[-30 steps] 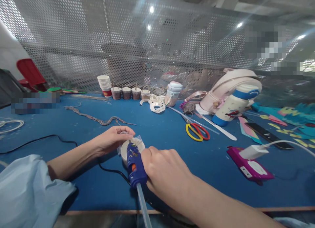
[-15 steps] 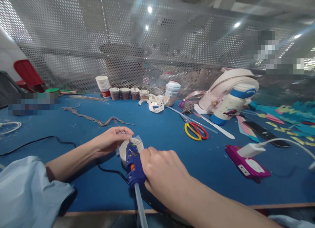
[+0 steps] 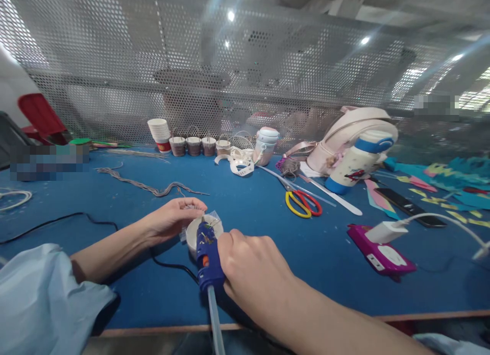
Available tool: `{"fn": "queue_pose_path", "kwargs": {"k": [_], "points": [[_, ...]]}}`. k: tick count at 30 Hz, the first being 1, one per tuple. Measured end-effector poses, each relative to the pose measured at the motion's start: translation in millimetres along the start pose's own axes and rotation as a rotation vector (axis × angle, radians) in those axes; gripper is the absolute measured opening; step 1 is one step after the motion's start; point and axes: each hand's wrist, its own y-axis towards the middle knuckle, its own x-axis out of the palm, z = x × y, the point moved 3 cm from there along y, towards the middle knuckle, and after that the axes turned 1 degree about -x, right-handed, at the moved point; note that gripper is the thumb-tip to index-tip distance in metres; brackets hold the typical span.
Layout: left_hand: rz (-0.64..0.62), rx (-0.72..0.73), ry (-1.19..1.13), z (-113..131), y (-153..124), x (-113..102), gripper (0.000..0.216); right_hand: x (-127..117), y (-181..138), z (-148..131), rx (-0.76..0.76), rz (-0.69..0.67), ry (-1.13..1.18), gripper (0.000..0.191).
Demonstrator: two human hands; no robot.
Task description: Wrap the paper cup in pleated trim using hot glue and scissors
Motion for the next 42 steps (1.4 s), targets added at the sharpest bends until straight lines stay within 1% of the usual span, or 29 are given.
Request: {"fn": "queue_pose_path", "kwargs": {"k": [5, 12, 15, 19, 22, 26, 28, 32, 34, 38, 42], "points": [[-0.003, 0.002, -0.001, -0.3, 0.5, -0.1, 0.027, 0.0, -0.9, -2.1, 0.029, 0.018, -0.027, 0.007], [0.001, 0.002, -0.010, -2.3, 1.1, -1.0, 0.030, 5.4, 0.4, -1.9, -0.059, 0.063, -0.012, 0.007], [-0.004, -0.003, -0.012, -2.1, 1.2, -0.8, 0.029, 5.2, -1.5, -1.6, -0.019, 0.072, -0.041, 0.008], [-0.004, -0.007, -0.009, -1.8, 0.6, -0.6, 0.029, 3.0, -2.6, -3.4, 0.027, 0.040, -0.055, 0.008], [0.002, -0.009, -0.004, -2.1, 0.0, -0.7, 0.029, 2.0, -1.0, -4.7, 0.017, 0.007, -0.027, 0.007], [0.008, -0.009, -0.001, -2.4, -0.2, -0.6, 0.030, 3.4, 1.2, -4.8, -0.044, -0.019, 0.036, 0.005], [0.005, -0.013, -0.004, -2.4, 0.0, -0.4, 0.030, 5.1, 1.2, -3.5, -0.064, -0.008, 0.063, 0.004], [0.000, -0.014, -0.009, -2.7, 0.9, -0.9, 0.029, 8.4, -0.2, -1.4, -0.104, 0.041, 0.096, 0.011], [-0.001, -0.015, -0.010, -3.2, 1.3, -1.5, 0.029, 8.5, -0.9, -1.0, -0.098, 0.048, 0.106, 0.010], [-0.010, -0.012, -0.011, -3.4, 1.5, -1.9, 0.029, 5.3, -0.8, -0.3, -0.030, 0.030, 0.128, 0.006], [-0.009, -0.020, -0.011, -2.6, 0.2, -0.8, 0.029, 4.5, 0.6, -0.8, -0.078, 0.031, 0.152, 0.007]]}}
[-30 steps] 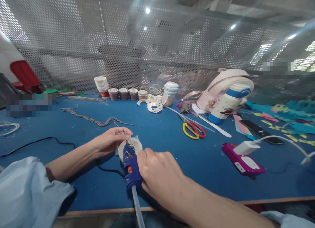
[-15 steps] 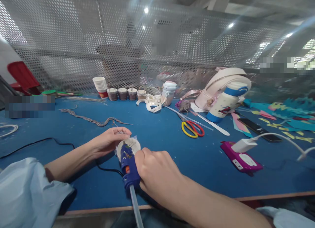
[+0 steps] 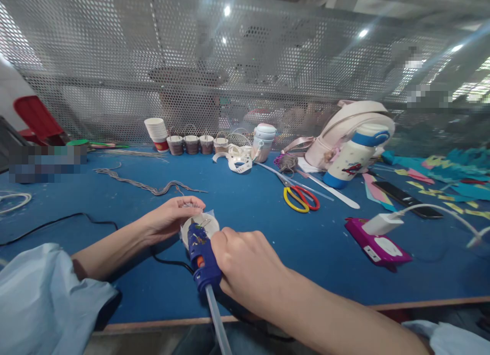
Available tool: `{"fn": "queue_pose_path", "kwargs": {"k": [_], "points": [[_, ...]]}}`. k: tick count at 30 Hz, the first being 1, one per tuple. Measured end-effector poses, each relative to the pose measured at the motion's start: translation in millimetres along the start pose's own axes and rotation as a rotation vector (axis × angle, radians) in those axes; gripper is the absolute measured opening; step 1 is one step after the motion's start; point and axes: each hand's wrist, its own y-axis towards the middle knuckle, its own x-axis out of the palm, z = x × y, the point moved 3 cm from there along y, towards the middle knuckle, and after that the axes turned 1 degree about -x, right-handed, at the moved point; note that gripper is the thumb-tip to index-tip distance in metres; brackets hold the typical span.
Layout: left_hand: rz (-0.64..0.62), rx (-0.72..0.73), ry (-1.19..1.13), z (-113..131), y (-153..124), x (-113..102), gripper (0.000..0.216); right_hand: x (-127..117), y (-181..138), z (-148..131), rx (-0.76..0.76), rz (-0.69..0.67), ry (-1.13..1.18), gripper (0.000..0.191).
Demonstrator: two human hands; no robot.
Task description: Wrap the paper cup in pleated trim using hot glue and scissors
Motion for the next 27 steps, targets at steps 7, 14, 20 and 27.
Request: {"fn": "queue_pose_path", "kwargs": {"k": [7, 14, 20, 27], "points": [[0.005, 0.002, 0.003, -1.1, 0.2, -0.9, 0.026, 0.9, -1.7, -1.1, 0.041, 0.008, -0.014, 0.005], [0.012, 0.000, 0.018, -0.2, -1.2, 0.4, 0.028, 0.5, -0.6, -3.7, -0.002, -0.002, 0.008, 0.007], [0.012, 0.004, 0.013, 0.1, -1.5, 1.2, 0.026, 1.5, -1.7, -1.6, 0.066, -0.003, 0.001, 0.003], [0.019, 0.003, 0.018, -0.9, -1.2, 0.4, 0.025, 0.7, -1.1, -3.7, 0.042, -0.012, 0.017, 0.007]]}}
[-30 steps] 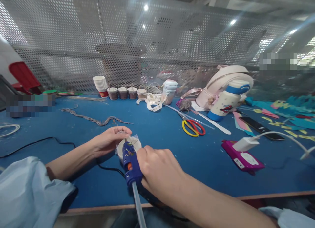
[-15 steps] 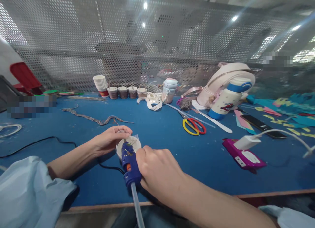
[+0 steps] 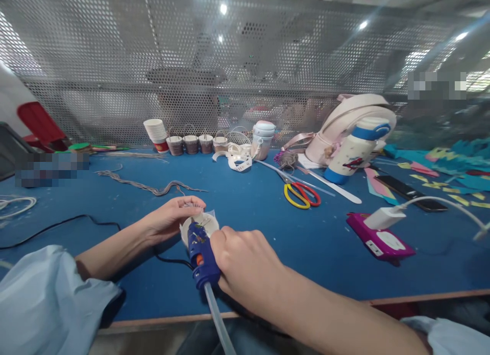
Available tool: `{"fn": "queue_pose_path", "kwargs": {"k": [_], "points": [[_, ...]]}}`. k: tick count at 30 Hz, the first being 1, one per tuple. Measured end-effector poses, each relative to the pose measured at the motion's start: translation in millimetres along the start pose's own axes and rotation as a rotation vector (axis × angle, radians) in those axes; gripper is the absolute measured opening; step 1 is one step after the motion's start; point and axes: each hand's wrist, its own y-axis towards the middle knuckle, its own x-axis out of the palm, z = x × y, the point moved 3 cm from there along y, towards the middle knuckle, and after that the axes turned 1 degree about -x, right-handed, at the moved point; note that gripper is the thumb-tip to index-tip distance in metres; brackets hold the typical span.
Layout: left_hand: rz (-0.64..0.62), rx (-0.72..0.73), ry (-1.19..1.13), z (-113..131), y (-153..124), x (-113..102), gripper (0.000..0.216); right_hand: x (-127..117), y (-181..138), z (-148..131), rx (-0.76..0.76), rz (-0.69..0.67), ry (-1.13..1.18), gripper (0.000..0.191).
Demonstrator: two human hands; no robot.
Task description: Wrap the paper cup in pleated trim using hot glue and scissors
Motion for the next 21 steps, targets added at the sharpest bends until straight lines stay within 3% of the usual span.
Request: {"fn": "queue_pose_path", "kwargs": {"k": [21], "points": [[-0.006, -0.006, -0.016, -1, -2, 0, 0.026, -9, 1, -11, 0.051, -0.094, -0.102, 0.010]]}}
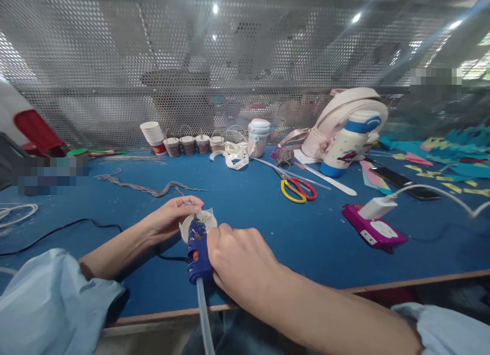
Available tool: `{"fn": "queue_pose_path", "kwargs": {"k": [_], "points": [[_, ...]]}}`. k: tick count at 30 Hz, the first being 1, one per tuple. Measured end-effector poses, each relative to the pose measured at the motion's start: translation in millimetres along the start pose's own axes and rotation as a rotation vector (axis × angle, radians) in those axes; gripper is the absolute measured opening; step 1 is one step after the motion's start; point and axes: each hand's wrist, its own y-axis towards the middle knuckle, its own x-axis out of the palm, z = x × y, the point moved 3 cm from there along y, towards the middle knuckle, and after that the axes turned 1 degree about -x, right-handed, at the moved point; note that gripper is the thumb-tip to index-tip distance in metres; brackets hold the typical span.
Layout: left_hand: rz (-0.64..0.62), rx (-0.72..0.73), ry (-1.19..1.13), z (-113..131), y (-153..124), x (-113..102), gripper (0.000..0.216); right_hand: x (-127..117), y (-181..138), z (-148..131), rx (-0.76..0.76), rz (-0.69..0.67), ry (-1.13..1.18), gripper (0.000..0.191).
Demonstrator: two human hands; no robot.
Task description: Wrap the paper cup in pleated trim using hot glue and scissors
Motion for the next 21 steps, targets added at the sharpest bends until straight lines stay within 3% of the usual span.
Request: {"fn": "queue_pose_path", "kwargs": {"k": [8, 15, 21], "points": [[0.020, 0.016, 0.010, 0, -2, 0, 0.026, 0, -2, -7, 0.074, 0.016, -0.079, 0.015], [0.015, 0.008, -0.008, 0, -2, 0, 0.028, 2, -1, 0, -0.077, 0.029, 0.018, 0.010], [0.013, 0.003, -0.006, 0, -2, 1, 0.031, 3, 0, 6, -0.058, 0.024, 0.055, 0.014]]}}
